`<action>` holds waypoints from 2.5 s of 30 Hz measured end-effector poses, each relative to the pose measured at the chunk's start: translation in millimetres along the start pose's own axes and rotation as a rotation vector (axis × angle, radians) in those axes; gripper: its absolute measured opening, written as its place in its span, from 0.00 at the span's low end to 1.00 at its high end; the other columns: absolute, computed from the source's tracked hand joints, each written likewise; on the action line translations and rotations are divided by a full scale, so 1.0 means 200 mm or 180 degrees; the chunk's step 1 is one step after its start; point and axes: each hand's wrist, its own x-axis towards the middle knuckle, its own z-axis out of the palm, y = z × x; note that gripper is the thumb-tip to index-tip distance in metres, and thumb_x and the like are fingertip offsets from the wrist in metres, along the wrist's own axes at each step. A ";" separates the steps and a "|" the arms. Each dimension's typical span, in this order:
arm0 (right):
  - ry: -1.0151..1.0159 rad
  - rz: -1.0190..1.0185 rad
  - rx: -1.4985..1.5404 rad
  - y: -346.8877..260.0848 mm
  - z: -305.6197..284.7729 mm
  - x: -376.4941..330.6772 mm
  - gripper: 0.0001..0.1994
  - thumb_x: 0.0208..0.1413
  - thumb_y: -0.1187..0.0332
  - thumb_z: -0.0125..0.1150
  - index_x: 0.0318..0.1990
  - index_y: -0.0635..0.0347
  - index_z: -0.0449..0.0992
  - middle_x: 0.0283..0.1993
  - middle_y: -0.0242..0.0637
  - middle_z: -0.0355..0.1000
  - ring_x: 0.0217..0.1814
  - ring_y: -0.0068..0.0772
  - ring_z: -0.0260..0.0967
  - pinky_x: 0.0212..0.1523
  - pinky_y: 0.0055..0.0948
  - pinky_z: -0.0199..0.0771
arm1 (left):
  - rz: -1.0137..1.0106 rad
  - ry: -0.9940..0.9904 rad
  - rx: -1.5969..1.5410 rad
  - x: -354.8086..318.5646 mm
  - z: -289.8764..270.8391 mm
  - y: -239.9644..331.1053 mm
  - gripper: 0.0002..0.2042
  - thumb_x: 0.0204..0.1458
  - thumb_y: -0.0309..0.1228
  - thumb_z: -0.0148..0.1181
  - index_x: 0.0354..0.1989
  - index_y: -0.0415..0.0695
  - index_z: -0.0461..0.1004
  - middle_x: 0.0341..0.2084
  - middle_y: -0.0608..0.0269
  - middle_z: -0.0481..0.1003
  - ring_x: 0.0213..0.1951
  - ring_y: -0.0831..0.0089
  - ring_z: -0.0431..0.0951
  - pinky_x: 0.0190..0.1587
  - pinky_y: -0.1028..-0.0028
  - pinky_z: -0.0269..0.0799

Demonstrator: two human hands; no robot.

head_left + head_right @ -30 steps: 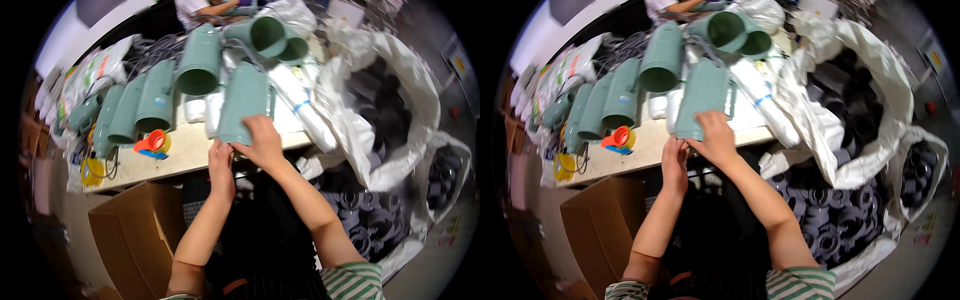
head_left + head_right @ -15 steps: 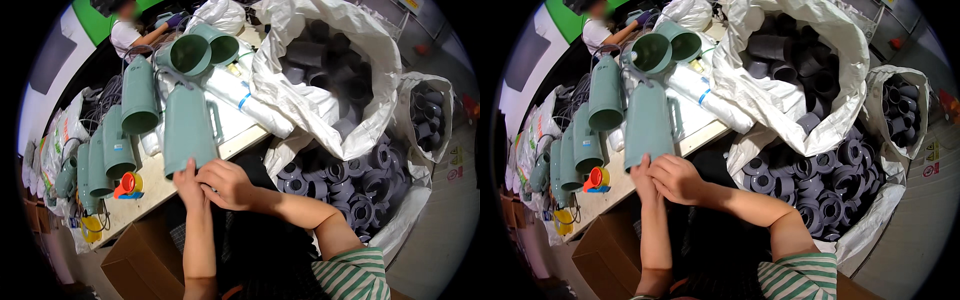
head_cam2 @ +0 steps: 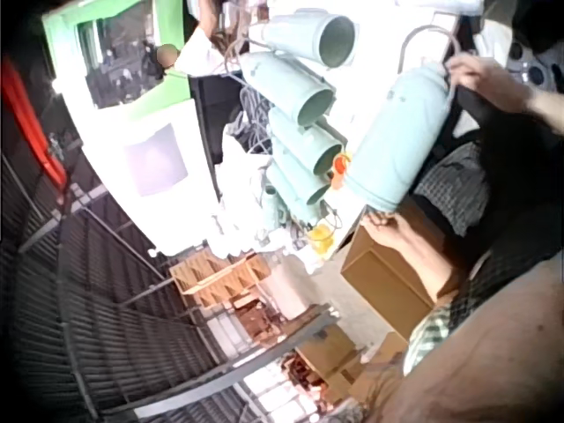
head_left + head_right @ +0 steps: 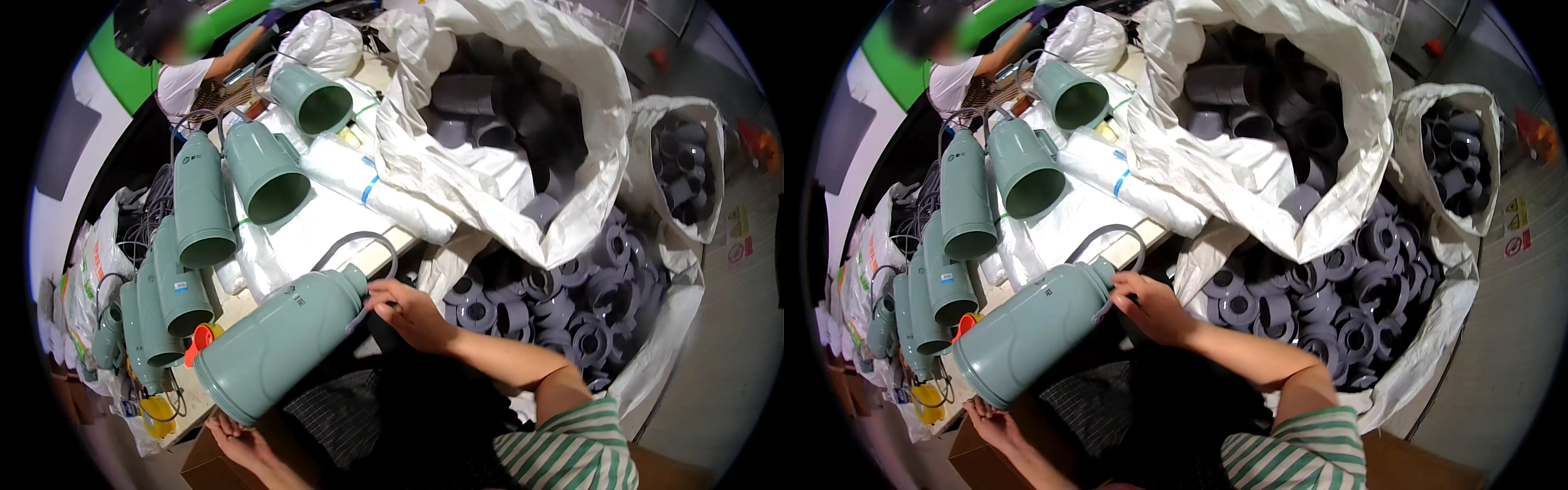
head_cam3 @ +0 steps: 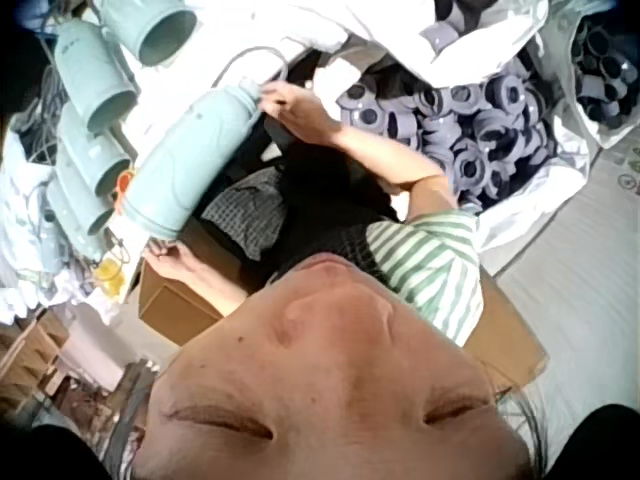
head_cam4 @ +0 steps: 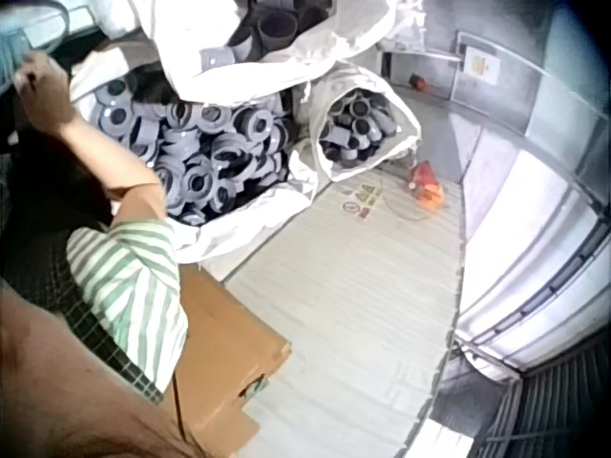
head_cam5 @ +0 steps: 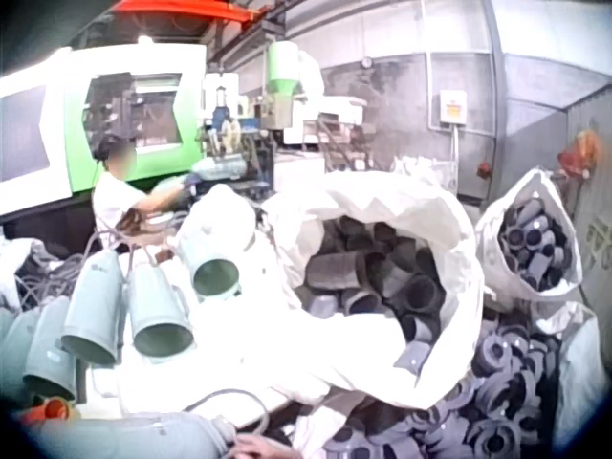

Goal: The person assembles light green electric kettles by attaching grey lids and handles, wrapping each unit in a clear plastic bag, and placing them into a cardboard box. The process is repeated for multiple kettles in a warehouse setting.

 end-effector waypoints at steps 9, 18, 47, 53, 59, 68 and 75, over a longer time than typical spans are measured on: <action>0.0897 -0.1559 -0.2305 0.39 0.02 0.10 0.10 0.45 0.71 0.64 0.35 0.55 0.71 0.34 0.39 0.67 0.42 0.47 0.69 0.35 0.42 0.71 | -0.0219 0.1729 0.4261 -0.12 0.22 -0.40 0.20 0.59 0.31 0.63 0.56 0.33 0.70 0.53 0.53 0.74 0.53 0.65 0.74 0.57 0.64 0.70; 0.0941 -0.2398 -0.2680 -0.08 -0.14 0.24 0.17 0.37 0.56 0.77 0.27 0.52 0.74 0.25 0.31 0.67 0.29 0.36 0.69 0.29 0.37 0.65 | 0.0297 0.2329 0.2333 0.02 0.20 -0.30 0.21 0.65 0.35 0.56 0.59 0.31 0.68 0.54 0.50 0.74 0.53 0.61 0.76 0.60 0.60 0.69; 0.3560 0.0267 -0.3008 0.00 -1.18 0.12 0.35 0.41 0.60 0.79 0.55 0.62 0.66 0.56 0.48 0.69 0.55 0.52 0.71 0.55 0.43 0.71 | -0.0534 0.2248 0.1023 0.09 0.29 -0.48 0.30 0.65 0.45 0.54 0.70 0.40 0.59 0.68 0.55 0.63 0.66 0.57 0.66 0.66 0.54 0.65; 0.0192 0.0660 0.3376 0.02 -0.58 -0.03 0.28 0.70 0.46 0.46 0.66 0.58 0.66 0.63 0.40 0.70 0.65 0.34 0.67 0.62 0.40 0.71 | -0.0486 0.2051 0.1312 0.06 0.32 -0.46 0.25 0.65 0.41 0.54 0.64 0.37 0.65 0.61 0.54 0.71 0.62 0.60 0.71 0.64 0.57 0.67; 0.0785 -0.0546 0.1124 -0.07 -0.26 -0.03 0.22 0.74 0.62 0.39 0.69 0.63 0.63 0.67 0.41 0.66 0.66 0.32 0.64 0.65 0.29 0.62 | -0.0725 0.1991 0.1484 0.00 0.33 -0.28 0.22 0.66 0.39 0.54 0.61 0.36 0.68 0.56 0.54 0.74 0.57 0.61 0.75 0.59 0.57 0.72; 0.0691 -0.2314 -0.0223 -0.14 -0.26 -0.25 0.46 0.49 0.46 0.70 0.69 0.68 0.60 0.69 0.56 0.60 0.69 0.53 0.59 0.68 0.45 0.56 | -0.0708 0.2284 0.1774 0.01 0.35 -0.32 0.25 0.62 0.42 0.55 0.61 0.37 0.70 0.57 0.55 0.74 0.59 0.62 0.72 0.64 0.61 0.66; -0.0191 0.0244 0.0563 0.23 0.09 -0.84 0.31 0.64 0.53 0.58 0.67 0.63 0.59 0.62 0.46 0.64 0.68 0.39 0.61 0.67 0.38 0.60 | 0.0738 0.1747 0.2935 0.45 0.72 -0.05 0.26 0.69 0.46 0.35 0.49 0.35 0.73 0.49 0.48 0.77 0.53 0.51 0.75 0.61 0.51 0.69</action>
